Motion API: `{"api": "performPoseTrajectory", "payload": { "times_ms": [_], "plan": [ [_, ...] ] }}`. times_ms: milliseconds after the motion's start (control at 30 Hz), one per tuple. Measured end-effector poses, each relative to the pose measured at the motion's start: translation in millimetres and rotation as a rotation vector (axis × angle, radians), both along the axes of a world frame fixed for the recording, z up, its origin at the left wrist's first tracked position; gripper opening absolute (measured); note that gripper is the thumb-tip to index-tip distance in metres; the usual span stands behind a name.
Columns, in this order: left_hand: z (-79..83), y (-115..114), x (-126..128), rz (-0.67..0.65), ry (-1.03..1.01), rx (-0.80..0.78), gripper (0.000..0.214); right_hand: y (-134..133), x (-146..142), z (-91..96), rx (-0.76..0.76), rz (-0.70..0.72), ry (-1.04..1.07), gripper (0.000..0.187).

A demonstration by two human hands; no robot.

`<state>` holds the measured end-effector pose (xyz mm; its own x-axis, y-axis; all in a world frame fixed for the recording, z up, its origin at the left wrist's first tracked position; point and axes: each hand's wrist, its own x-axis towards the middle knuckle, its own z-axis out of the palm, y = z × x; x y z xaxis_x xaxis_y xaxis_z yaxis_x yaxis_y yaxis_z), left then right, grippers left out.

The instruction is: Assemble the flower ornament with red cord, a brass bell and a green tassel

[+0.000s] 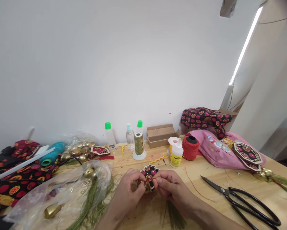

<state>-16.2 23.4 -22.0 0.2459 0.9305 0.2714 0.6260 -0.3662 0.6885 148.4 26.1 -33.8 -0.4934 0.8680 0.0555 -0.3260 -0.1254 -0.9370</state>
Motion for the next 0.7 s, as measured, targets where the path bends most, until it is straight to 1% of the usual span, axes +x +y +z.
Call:
{"api": "performPoseTrajectory", "payload": {
  "times_ms": [67,133,300,400,500,633,700],
  "plan": [
    [1.5,-1,-1,-0.004,0.000,0.004,0.016,1,0,-2.3,-0.008,-0.019,0.009,0.033],
    [2.9,-2,-3,-0.034,0.013,0.013,0.015,3,2,-3.6,-0.005,-0.015,-0.003,0.030],
    [2.2,-2,-5,-0.160,0.072,0.085,0.014,6,9,-0.7,0.050,0.074,-0.006,0.027],
    [0.8,-1,-5,-0.161,0.104,0.109,0.012,4,11,3.2,0.099,0.139,-0.061,0.028],
    [1.4,-1,-6,-0.117,0.139,0.150,0.013,-1,9,7.4,0.247,0.185,-0.188,0.032],
    [4.0,-2,-8,-0.094,0.193,0.293,0.013,-8,6,13.0,0.517,0.185,-0.380,0.035],
    [4.9,-3,-9,-0.091,0.216,0.356,0.011,-10,5,14.6,0.612,0.180,-0.449,0.033]
  ]
}}
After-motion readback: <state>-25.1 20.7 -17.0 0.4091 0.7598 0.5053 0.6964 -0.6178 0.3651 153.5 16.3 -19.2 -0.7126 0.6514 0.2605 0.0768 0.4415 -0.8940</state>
